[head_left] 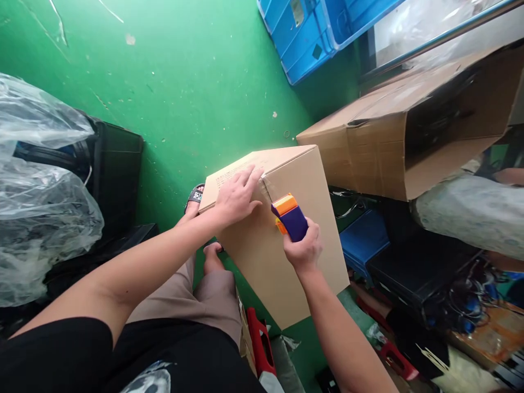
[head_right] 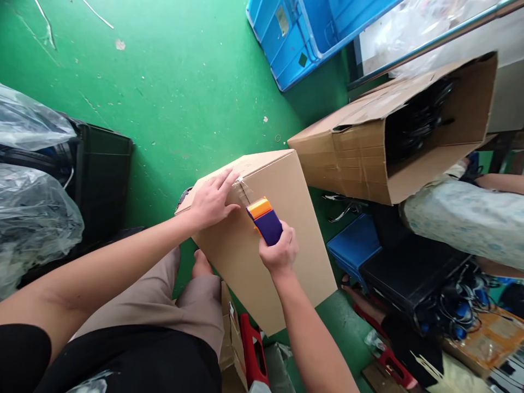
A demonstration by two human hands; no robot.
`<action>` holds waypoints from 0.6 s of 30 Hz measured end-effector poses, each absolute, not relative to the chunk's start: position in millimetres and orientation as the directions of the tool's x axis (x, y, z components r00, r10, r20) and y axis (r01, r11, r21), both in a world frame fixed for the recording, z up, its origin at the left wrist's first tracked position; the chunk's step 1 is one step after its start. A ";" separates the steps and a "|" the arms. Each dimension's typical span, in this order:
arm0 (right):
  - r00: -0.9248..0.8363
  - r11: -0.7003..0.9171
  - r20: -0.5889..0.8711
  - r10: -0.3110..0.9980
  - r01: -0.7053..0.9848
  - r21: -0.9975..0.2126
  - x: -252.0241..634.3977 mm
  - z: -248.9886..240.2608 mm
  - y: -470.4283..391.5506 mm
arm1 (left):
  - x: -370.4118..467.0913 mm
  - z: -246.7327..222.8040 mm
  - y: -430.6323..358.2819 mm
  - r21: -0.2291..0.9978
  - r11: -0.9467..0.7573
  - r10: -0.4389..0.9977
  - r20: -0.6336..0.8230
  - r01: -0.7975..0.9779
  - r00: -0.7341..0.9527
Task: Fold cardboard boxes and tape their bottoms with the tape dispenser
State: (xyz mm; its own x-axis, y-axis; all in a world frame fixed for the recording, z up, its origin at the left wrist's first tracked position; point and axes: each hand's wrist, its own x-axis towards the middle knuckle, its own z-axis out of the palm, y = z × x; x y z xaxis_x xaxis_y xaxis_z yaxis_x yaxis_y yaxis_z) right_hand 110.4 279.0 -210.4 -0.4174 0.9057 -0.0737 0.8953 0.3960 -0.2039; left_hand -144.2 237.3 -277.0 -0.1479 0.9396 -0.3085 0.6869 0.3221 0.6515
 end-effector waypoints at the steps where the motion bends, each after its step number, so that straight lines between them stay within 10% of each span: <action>1: -0.409 0.385 -0.072 0.910 0.896 -0.221 110.8 -210.4 280.2 | -144.6 -280.3 233.8 0.657 0.284 0.955 -0.261 0.698 -0.143; 18: -0.393 0.374 -0.034 0.919 0.894 -0.246 111.8 -218.6 282.2 | -128.0 -271.9 237.2 0.574 0.232 0.956 -0.283 0.785 -0.076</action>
State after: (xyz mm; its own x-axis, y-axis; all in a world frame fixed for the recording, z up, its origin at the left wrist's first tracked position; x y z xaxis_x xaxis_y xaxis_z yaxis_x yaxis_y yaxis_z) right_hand 111.8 282.2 -218.6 -0.3932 0.9188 -0.0340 0.8944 0.3737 -0.2457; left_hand -128.0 237.2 -271.9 -0.0760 0.9562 -0.2827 0.7849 0.2322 0.5745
